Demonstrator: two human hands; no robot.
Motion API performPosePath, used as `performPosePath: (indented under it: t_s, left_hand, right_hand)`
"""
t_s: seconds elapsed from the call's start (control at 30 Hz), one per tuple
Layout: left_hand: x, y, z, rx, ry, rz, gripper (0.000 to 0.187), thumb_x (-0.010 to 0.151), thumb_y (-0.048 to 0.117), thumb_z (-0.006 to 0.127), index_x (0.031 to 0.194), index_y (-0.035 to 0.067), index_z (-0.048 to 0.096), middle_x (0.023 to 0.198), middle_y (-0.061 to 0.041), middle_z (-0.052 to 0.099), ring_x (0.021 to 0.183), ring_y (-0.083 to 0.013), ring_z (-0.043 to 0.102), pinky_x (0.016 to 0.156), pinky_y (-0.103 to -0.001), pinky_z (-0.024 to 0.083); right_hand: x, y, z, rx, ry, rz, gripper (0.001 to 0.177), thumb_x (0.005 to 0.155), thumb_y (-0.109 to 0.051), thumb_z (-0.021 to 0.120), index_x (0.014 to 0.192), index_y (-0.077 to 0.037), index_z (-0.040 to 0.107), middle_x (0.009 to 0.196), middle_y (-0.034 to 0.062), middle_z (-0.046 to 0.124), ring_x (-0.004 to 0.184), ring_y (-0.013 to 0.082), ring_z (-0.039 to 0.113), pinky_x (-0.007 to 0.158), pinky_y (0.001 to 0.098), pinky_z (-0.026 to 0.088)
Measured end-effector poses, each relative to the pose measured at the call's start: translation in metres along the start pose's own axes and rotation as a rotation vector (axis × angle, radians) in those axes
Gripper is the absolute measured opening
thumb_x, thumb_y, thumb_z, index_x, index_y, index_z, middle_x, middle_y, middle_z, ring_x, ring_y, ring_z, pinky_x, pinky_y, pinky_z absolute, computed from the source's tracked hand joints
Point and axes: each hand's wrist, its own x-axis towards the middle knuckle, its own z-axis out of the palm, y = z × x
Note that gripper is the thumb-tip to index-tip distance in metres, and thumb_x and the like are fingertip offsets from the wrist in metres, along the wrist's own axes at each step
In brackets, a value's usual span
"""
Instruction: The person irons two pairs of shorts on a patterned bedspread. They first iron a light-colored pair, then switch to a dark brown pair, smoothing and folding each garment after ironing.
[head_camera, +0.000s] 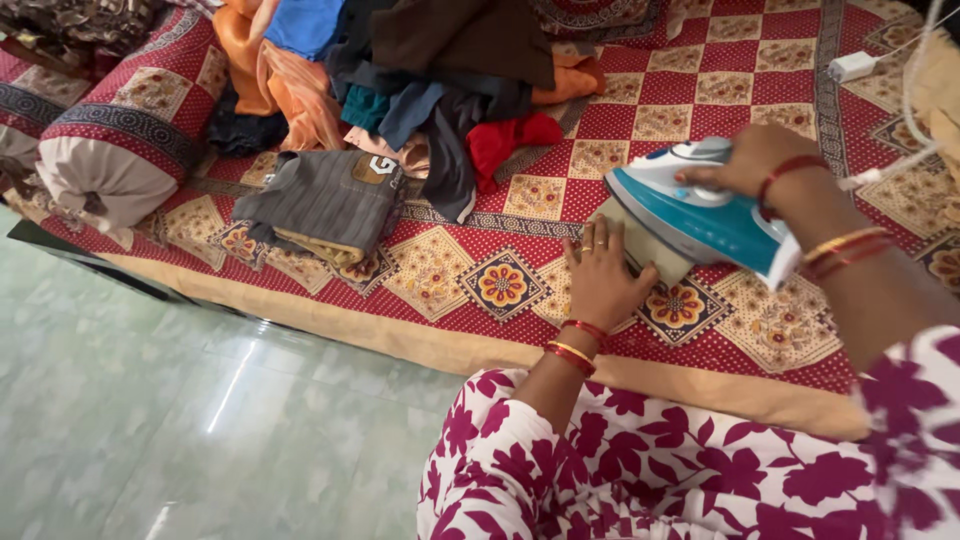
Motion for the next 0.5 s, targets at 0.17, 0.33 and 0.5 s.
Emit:
performPosePath:
  t_s: [0.17, 0.33, 0.5]
  left_hand:
    - [-0.001, -0.002, -0.01, -0.191, 0.156, -0.02, 0.1, 0.076, 0.04, 0.066, 0.157, -0.003, 0.027, 0.164, -0.032, 0.027, 0.153, -0.0435, 0.024, 0.123, -0.064, 0.008]
    - [-0.002, -0.013, -0.002, -0.351, 0.325, 0.006, 0.09, 0.085, 0.03, 0.061, 0.159, -0.006, 0.025, 0.167, -0.03, 0.03, 0.16, -0.0408, 0.024, 0.132, -0.056, 0.016]
    - [-0.002, -0.011, 0.007, -0.23, 0.205, 0.036, 0.092, 0.088, 0.04, 0.069, 0.16, -0.004, 0.032, 0.165, -0.026, 0.035, 0.158, -0.0384, 0.029, 0.131, -0.056, 0.017]
  right_hand:
    - [-0.056, 0.023, -0.001, -0.044, -0.026, -0.048, 0.093, 0.071, -0.089, 0.061, 0.099, -0.003, 0.08, 0.086, 0.0193, 0.074, 0.074, 0.0299, 0.077, 0.069, 0.0418, 0.062]
    - [-0.087, 0.025, 0.004, -0.251, -0.018, -0.038, 0.1, 0.069, -0.096, 0.054, 0.105, -0.006, 0.08, 0.082, 0.0159, 0.078, 0.077, 0.0272, 0.08, 0.07, 0.0398, 0.064]
    - [-0.074, 0.012, 0.001, -0.217, 0.0, -0.011, 0.1, 0.073, -0.097, 0.049, 0.107, -0.008, 0.078, 0.078, 0.0152, 0.076, 0.073, 0.0274, 0.081, 0.064, 0.0387, 0.065]
